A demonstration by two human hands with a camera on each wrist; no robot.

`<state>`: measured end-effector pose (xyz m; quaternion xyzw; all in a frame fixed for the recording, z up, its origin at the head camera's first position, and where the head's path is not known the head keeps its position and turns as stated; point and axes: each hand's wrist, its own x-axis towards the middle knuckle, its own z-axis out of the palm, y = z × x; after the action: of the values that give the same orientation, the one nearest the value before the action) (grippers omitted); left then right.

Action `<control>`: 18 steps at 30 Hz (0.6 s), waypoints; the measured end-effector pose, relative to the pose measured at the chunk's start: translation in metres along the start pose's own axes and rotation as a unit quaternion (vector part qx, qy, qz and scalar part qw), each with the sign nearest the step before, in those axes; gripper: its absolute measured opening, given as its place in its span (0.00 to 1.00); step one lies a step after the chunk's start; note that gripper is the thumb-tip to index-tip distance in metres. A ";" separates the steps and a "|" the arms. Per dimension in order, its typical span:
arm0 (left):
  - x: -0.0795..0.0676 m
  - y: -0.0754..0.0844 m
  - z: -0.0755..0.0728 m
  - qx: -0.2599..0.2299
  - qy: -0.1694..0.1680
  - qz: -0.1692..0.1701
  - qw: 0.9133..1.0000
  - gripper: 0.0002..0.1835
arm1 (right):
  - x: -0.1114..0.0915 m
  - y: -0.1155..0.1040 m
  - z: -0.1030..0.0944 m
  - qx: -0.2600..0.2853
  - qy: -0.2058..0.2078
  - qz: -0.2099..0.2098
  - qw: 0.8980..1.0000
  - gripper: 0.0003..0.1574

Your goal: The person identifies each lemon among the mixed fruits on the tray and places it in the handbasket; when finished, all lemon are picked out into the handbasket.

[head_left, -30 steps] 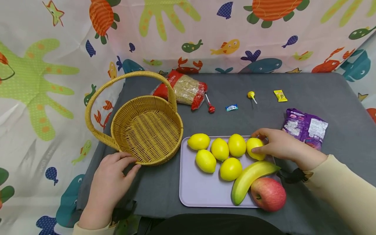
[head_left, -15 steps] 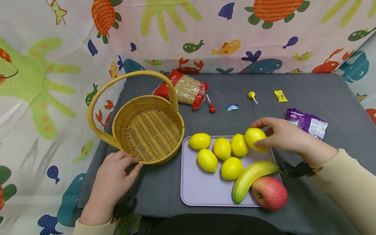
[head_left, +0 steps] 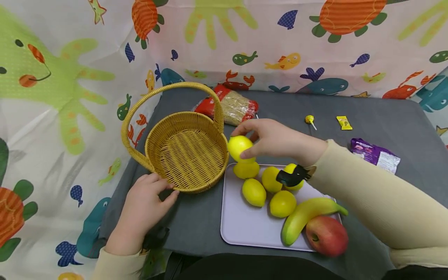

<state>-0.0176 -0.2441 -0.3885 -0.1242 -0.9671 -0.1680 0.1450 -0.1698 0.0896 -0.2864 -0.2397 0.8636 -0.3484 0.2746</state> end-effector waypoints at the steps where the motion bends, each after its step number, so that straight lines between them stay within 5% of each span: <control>1: 0.000 0.000 0.000 -0.002 0.000 0.000 1.000 0.09 | 0.010 -0.008 0.006 0.003 -0.009 -0.011 1.000 0.33; 10: 0.005 0.001 0.001 -0.009 -0.002 -0.001 1.000 0.10 | 0.083 -0.038 0.071 -0.001 -0.063 -0.067 0.996 0.31; 18: 0.000 -0.003 0.000 -0.007 0.001 -0.006 1.000 0.08 | 0.116 -0.055 0.114 -0.052 -0.076 -0.057 0.994 0.30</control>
<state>-0.0187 -0.2471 -0.3893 -0.1189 -0.9666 -0.1753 0.1440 -0.1691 -0.0695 -0.3511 -0.3286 0.8418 -0.2992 0.3065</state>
